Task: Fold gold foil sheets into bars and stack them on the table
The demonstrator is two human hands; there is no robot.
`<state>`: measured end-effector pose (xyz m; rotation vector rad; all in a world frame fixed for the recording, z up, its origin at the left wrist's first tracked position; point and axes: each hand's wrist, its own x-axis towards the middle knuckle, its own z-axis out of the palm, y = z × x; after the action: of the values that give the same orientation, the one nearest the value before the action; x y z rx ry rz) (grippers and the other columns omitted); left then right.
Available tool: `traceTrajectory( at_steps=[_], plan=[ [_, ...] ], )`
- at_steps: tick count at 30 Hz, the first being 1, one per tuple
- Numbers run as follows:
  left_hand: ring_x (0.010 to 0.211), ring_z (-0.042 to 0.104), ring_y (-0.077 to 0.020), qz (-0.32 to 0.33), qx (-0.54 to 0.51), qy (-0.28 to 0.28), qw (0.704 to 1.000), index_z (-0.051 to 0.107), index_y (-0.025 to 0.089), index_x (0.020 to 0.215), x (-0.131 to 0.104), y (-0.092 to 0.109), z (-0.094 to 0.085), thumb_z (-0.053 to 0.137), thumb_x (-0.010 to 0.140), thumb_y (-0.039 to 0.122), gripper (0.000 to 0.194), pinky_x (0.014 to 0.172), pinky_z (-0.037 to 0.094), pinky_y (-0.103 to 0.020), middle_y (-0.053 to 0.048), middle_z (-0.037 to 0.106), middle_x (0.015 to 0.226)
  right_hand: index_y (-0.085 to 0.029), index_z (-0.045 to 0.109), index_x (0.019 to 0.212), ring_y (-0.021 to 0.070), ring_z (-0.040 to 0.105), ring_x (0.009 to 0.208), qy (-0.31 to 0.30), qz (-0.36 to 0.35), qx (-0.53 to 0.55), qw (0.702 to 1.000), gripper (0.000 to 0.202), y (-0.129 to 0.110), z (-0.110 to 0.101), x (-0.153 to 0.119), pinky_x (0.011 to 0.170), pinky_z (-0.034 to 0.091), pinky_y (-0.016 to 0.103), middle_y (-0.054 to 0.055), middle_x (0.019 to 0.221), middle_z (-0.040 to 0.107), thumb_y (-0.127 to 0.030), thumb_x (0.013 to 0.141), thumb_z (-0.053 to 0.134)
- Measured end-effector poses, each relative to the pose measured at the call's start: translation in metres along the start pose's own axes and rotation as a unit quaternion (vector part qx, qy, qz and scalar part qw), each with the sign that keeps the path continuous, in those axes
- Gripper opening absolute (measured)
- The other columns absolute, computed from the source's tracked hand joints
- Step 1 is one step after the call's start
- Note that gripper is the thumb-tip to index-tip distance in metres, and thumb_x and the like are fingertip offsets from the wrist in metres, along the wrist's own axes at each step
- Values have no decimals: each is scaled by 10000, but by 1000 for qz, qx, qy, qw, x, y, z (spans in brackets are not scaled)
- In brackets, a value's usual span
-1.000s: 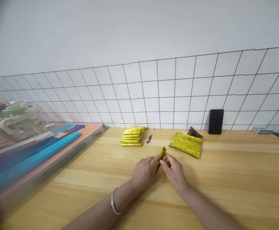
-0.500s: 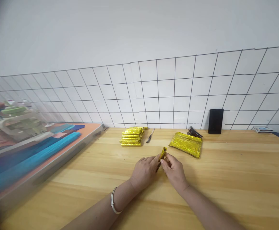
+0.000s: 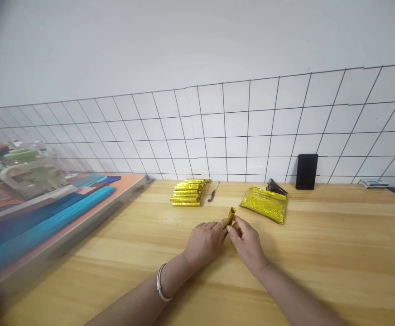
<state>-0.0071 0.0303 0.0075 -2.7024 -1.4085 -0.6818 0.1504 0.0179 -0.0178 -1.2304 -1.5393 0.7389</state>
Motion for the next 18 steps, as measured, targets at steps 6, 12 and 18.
traceTrajectory(
  at_steps=[6,12,18],
  plan=[
    [797,615,-148,-28,-150,-10,988,539,292,1152,1,-4,-5,383,920,334,283,695,451,-229,-8,665,894,-203,524,1156,127,469,592,2,-10,-13,1000,370,-1,-2,1,573,429,236,-17,688,499,-410,851,484],
    [760,579,-140,-41,-248,-6,968,569,272,1147,4,-12,0,527,843,325,311,682,450,-221,1,656,856,-191,536,1131,131,481,605,-7,-4,-4,1000,363,0,-1,1,575,428,238,-6,705,524,-418,854,473],
    [767,573,-140,-56,-443,-19,895,606,197,1102,8,-16,12,605,791,335,340,651,460,-214,-32,636,884,-193,538,1117,125,477,609,-26,-6,7,1000,340,-2,-1,0,572,413,233,-1,735,548,-406,862,465]
  ],
)
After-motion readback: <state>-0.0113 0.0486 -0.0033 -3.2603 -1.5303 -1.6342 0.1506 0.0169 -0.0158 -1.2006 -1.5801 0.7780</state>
